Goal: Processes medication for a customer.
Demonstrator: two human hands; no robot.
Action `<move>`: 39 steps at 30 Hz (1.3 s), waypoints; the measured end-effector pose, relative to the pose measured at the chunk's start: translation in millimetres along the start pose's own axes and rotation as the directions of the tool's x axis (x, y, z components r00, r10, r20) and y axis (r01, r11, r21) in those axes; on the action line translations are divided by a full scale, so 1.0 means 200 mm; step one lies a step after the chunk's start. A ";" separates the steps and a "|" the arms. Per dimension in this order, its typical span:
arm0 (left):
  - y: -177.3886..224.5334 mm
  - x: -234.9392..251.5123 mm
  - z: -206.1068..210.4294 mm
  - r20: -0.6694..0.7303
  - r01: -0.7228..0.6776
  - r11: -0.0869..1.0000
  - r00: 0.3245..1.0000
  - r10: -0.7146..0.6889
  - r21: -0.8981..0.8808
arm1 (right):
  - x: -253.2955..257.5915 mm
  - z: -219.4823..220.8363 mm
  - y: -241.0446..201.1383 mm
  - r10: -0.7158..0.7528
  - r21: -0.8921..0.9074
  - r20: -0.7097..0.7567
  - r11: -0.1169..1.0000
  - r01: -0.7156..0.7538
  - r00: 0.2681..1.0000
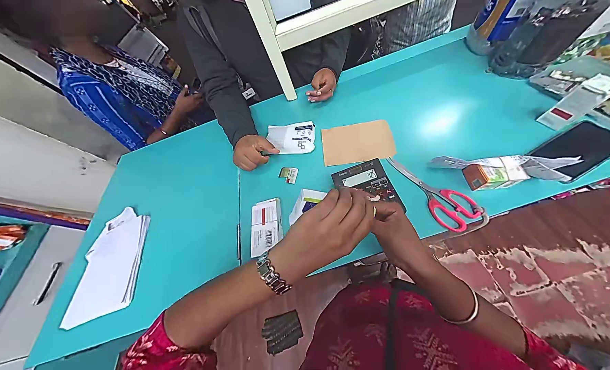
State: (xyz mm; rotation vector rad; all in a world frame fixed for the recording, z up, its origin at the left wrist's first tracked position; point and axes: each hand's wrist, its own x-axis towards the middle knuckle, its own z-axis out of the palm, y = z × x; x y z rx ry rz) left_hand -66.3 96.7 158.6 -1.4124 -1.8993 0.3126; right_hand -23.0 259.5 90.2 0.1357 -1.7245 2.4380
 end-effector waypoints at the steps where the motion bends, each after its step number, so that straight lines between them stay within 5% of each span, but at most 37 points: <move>1: 0.00 0.00 0.00 0.019 -0.014 1.000 1.000 0.014 0.007 | 0.01 0.00 0.01 0.027 0.044 0.013 0.999 -0.028 1.000; 18: -0.06 -0.09 0.04 0.165 0.293 0.909 0.953 -0.254 -0.298 | 0.08 -0.27 -0.15 0.043 -0.509 0.256 0.855 0.097 0.966; 20: -0.12 -0.14 0.05 0.167 0.386 0.877 0.921 -0.352 -0.285 | 0.09 -0.34 -0.21 0.092 -0.507 0.193 0.862 0.019 0.977; 23: -0.16 -0.25 0.08 0.353 0.552 0.802 0.814 -0.460 -0.227 | 0.07 -0.41 -0.26 0.118 -0.395 0.156 0.917 -0.048 0.981; 25: -0.12 -0.31 0.15 0.502 0.639 0.721 0.731 -0.463 -0.266 | 0.05 -0.41 -0.24 0.042 -0.371 0.141 0.928 0.013 0.989; 27: -0.04 -0.33 0.18 0.535 0.672 0.639 0.719 -0.443 -0.375 | 0.04 -0.41 -0.19 -0.145 -0.407 0.136 0.894 0.188 0.980; 29: 0.06 -0.29 0.16 0.461 0.663 0.437 0.742 -0.486 -0.607 | 0.03 -0.39 -0.15 -0.337 -0.475 0.172 0.795 0.378 0.926; 31: 0.17 -0.21 0.10 0.546 0.533 -0.173 0.700 -0.459 -0.828 | 0.03 -0.36 -0.13 -0.450 -0.498 0.294 0.681 0.537 0.843; 32: 0.20 -0.18 0.09 0.624 0.397 -0.527 0.687 -0.372 -0.751 | 0.04 -0.35 -0.12 -0.480 -0.502 0.364 0.621 0.602 0.798; 33: 0.22 -0.14 0.09 0.672 0.259 -0.754 0.675 -0.306 -0.604 | 0.04 -0.34 -0.10 -0.491 -0.505 0.423 0.570 0.648 0.762; 35: 0.25 -0.08 0.09 0.719 0.091 -0.886 0.624 -0.305 -0.455 | 0.05 -0.34 -0.08 -0.471 -0.530 0.441 0.550 0.646 0.764; 39: 0.29 -0.04 0.06 0.722 0.041 -0.822 0.504 -0.475 -0.569 | -0.01 -0.32 -0.09 -0.320 -0.453 0.170 0.814 0.363 0.932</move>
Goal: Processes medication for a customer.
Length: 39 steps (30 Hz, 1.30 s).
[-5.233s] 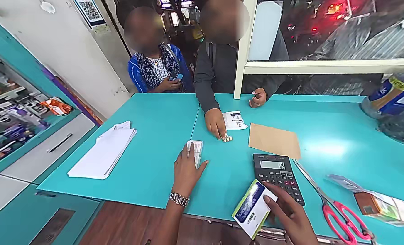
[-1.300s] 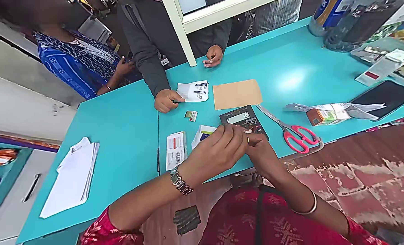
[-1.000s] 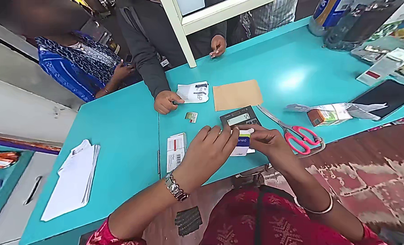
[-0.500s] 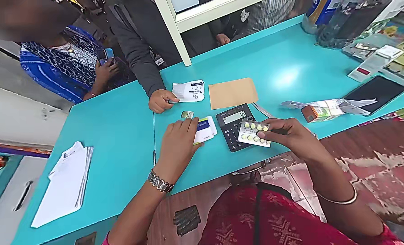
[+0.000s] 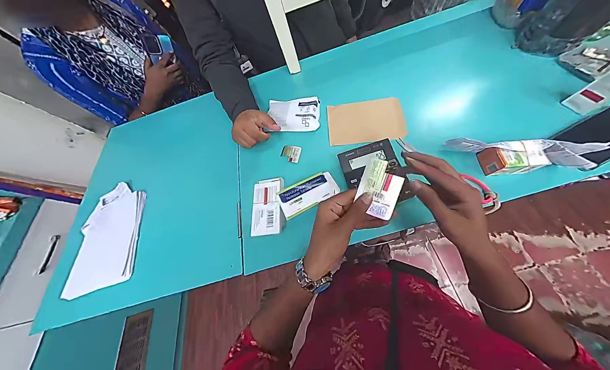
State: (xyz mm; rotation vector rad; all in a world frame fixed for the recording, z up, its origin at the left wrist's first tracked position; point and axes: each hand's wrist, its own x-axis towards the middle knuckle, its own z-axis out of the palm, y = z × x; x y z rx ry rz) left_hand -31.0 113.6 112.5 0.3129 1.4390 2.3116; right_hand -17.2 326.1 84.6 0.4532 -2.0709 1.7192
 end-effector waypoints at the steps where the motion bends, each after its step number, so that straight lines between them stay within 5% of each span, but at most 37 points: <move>1: 0.00 -0.01 0.01 -0.015 -0.021 1.000 1.000 0.021 0.021 | -0.02 0.01 -0.01 0.072 0.091 -0.026 0.993 -0.070 0.997; 4: -0.01 -0.02 0.01 -0.017 -0.050 0.998 0.999 0.051 0.036 | -0.05 0.06 -0.04 0.154 0.220 -0.041 0.965 -0.142 0.987; 21: 0.03 -0.05 0.03 0.038 -0.054 0.985 0.997 0.061 -0.162 | 0.02 0.12 -0.13 0.154 0.232 -0.091 0.964 -0.129 0.984; 31: 0.04 -0.05 0.02 0.072 -0.101 0.988 0.991 0.110 -0.116 | 0.03 0.11 -0.13 0.147 0.250 -0.086 0.961 -0.121 0.985; 34: 0.05 0.01 -0.04 -0.015 -0.181 0.983 0.983 0.182 0.034 | 0.01 0.07 -0.06 -0.014 -0.137 -0.133 0.991 -0.004 0.991; 36: 0.08 0.07 -0.10 -0.096 -0.196 0.975 0.974 0.206 0.107 | -0.03 0.07 0.03 -0.130 -0.508 -0.025 0.855 0.100 0.991; 39: 0.12 0.15 -0.17 -0.094 -0.208 0.970 0.971 0.220 0.125 | -0.14 0.18 0.17 -0.110 -0.693 0.193 0.688 0.215 0.975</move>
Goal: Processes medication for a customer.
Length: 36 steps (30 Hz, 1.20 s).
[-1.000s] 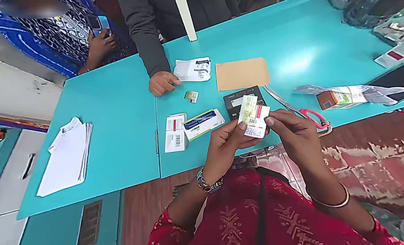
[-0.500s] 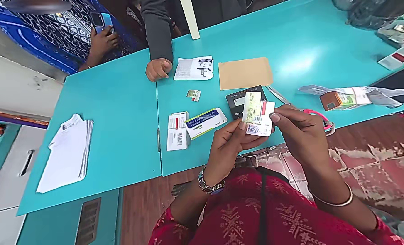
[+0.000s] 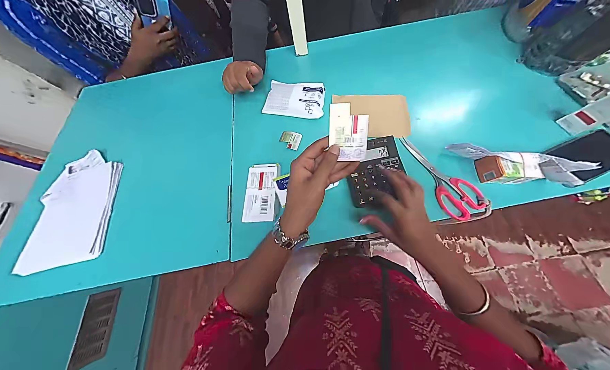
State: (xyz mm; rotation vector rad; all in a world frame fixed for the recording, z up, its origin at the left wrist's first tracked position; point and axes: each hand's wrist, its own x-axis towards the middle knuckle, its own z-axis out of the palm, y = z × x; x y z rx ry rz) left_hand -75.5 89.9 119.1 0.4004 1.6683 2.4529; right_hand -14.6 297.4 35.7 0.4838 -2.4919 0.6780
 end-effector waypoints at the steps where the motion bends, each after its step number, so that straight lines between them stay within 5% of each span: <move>1: 0.00 0.02 -0.01 0.011 0.014 1.000 1.000 -0.014 -0.008 | -0.03 0.05 -0.01 -0.022 -0.038 -0.002 0.999 0.022 1.000; 7: -0.07 0.08 -0.06 -0.029 0.120 0.987 0.992 -0.124 -0.105 | -0.03 0.04 0.09 0.132 -0.148 -0.147 0.977 -0.153 0.980; 15: -0.06 0.08 -0.09 -0.060 0.162 0.973 0.983 -0.173 -0.166 | -0.01 -0.01 0.18 0.209 -0.249 -0.077 0.943 -0.222 0.975; 30: -0.05 0.06 -0.11 -0.048 0.177 0.959 0.980 -0.192 -0.222 | -0.01 -0.02 0.19 0.220 -0.247 -0.061 0.942 -0.229 0.974; 36: -0.06 0.05 -0.11 -0.044 0.157 0.968 0.985 -0.169 -0.197 | -0.08 0.04 0.06 0.012 -0.086 -0.073 0.996 -0.018 0.997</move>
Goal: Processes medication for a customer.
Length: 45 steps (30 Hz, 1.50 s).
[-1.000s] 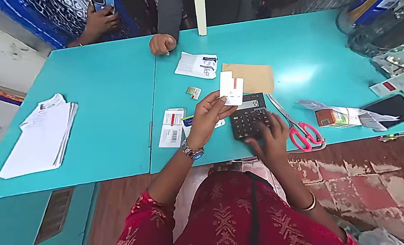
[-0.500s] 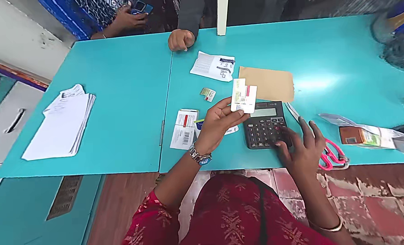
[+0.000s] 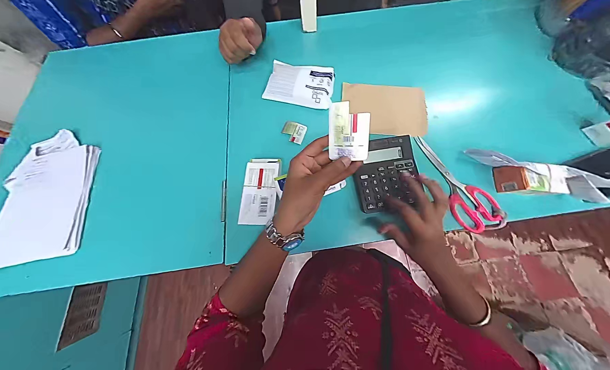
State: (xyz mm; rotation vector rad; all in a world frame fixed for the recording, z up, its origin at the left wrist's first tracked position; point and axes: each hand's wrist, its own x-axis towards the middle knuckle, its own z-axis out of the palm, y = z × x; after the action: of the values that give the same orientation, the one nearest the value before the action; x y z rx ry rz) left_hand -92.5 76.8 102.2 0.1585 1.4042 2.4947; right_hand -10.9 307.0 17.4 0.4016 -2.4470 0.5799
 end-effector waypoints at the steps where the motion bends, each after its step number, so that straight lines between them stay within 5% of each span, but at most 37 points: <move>1: 0.00 0.00 0.00 0.000 0.000 1.000 1.000 0.000 0.005 | 0.00 0.03 -0.02 -0.032 0.027 0.010 0.999 0.031 0.999; 12: 0.01 0.01 -0.01 -0.025 0.012 1.000 1.000 -0.012 0.012 | 0.01 0.04 -0.05 -0.116 0.014 0.030 0.993 0.116 0.993; 19: 0.00 0.01 -0.01 -0.035 0.008 1.000 0.999 -0.007 0.020 | 0.07 0.03 0.01 0.004 -0.028 0.059 1.000 -0.003 0.998; 24: 0.00 0.02 -0.01 -0.046 0.012 1.000 0.999 -0.011 0.013 | 0.05 -0.02 0.11 0.073 -0.091 -0.125 0.992 -0.085 0.989; 28: -0.01 0.03 -0.01 -0.040 0.032 1.000 0.999 -0.031 0.002 | 0.06 -0.05 0.13 0.103 -0.155 -0.021 0.982 -0.105 0.994; 45: -0.02 0.02 0.00 -0.025 0.063 0.998 0.998 -0.063 0.002 | 0.04 0.07 -0.04 -0.069 0.034 0.046 0.997 0.068 0.997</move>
State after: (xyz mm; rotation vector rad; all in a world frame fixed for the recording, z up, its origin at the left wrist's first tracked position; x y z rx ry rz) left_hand -95.8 80.4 98.7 0.0831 1.4006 2.4515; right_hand -20.2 291.8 14.5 0.5159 -2.4610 0.5872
